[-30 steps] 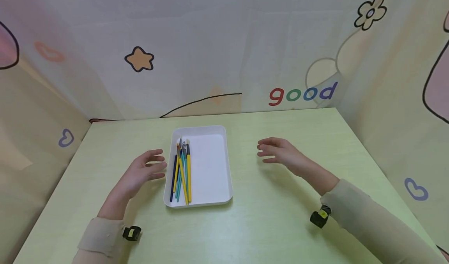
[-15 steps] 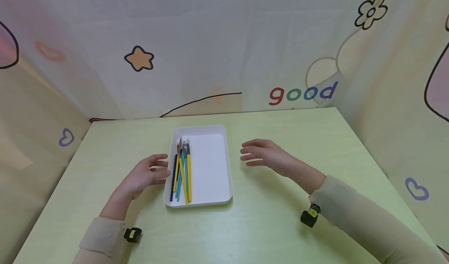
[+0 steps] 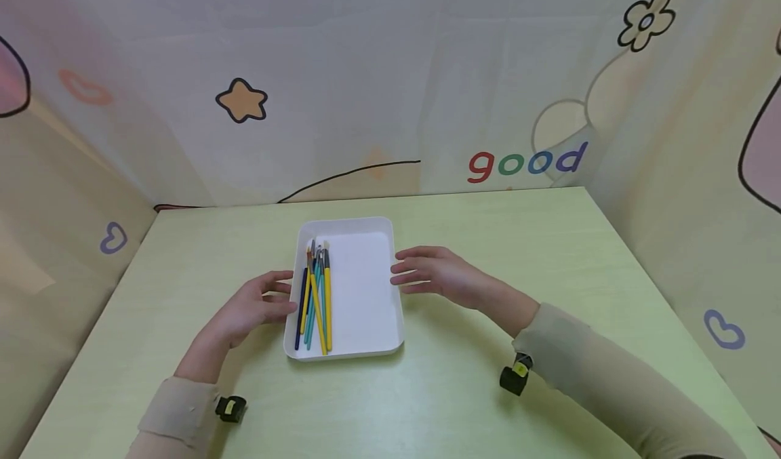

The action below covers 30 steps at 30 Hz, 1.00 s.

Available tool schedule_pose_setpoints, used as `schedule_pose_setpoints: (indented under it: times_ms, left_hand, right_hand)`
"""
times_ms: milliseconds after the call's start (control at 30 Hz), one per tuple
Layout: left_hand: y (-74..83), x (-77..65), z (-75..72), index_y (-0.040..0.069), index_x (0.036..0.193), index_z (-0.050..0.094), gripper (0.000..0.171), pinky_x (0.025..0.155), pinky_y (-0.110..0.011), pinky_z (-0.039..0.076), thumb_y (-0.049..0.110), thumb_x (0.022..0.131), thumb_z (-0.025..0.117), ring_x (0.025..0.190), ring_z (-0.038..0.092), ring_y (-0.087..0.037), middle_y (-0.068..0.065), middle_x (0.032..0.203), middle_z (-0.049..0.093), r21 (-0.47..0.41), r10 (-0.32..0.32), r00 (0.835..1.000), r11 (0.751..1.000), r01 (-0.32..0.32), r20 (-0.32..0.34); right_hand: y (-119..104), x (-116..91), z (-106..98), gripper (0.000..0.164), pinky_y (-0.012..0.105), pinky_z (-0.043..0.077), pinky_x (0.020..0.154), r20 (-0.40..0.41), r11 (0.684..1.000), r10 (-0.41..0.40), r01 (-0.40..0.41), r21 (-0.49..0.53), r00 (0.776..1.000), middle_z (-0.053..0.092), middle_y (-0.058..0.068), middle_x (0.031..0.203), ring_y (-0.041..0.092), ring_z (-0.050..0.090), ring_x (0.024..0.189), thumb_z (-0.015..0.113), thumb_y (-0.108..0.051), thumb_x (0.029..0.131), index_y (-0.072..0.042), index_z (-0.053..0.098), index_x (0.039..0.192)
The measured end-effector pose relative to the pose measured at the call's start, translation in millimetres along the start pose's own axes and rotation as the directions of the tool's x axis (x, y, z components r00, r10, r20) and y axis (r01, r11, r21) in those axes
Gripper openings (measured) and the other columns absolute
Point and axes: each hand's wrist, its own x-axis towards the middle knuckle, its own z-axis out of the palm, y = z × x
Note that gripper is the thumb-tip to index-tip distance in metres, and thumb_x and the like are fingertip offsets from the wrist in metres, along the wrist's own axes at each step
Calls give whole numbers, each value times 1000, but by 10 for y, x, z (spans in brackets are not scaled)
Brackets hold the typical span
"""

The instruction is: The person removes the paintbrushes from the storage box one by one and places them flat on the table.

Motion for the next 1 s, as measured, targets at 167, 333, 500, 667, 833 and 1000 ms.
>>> schedule_pose_setpoints:
  times_ms: [167, 333, 500, 667, 833, 1000]
  left_hand:
    - [-2, -3, -5, 0, 157, 33, 72, 91, -40, 59, 5, 96, 71, 122, 54, -39, -27, 144, 42, -4, -12, 1000, 1000, 13, 6]
    - [1, -12, -7, 0, 157, 33, 72, 91, -42, 58, 5, 96, 71, 121, 54, -38, -27, 143, 43, 2, -13, 1000, 1000, 13, 7]
    - [-6, -9, -16, 0, 157, 33, 71, 91, -42, 58, 6, 97, 70, 120, 55, -38, -26, 143, 43, 3, -6, 1000, 1000, 6, 17]
    - [-30, 4, -24, 3, 158, 31, 72, 91, -41, 58, 7, 98, 69, 122, 54, -38, -27, 144, 42, -4, -7, 1000, 1000, 7, 29]
    - [-38, -6, -35, 5, 159, 30, 74, 92, -41, 58, 7, 97, 70, 123, 54, -40, -27, 144, 42, 6, 1, 999, 1000, -1, 33]
    - [-52, -23, -56, 5, 159, 30, 78, 91, -41, 58, 5, 95, 73, 121, 56, -38, -26, 144, 42, -9, 16, 998, 1000, -15, 57]
  right_hand:
    - [-18, 85, 100, 49, 46, 48, 106, 11, 999, 29, -29, 34, 1000, 47, 32, 148, 40, 56, 131, 47, -11, 109, 11, 34, 151]
    - [-18, 184, 208, 52, 43, 49, 105, 20, 997, 65, -66, 44, 998, 46, 30, 149, 38, 56, 131, 49, -14, 109, 9, 33, 153]
    - [29, 298, 331, 54, 43, 50, 104, 7, 993, 99, -99, 57, 995, 48, 30, 147, 37, 57, 129, 52, -14, 107, 9, 32, 152]
    - [84, 382, 463, 54, 43, 49, 105, 0, 992, 121, -121, 48, 993, 49, 28, 146, 37, 58, 128, 54, -15, 106, 9, 35, 150]
    - [98, 442, 583, 55, 43, 49, 106, 6, 989, 147, -147, 34, 989, 50, 27, 145, 38, 55, 131, 55, -17, 105, 8, 35, 150]
    - [150, 511, 645, 53, 44, 50, 104, 9, 985, 168, -168, 49, 986, 54, 25, 141, 37, 56, 129, 55, -20, 106, 7, 39, 148]
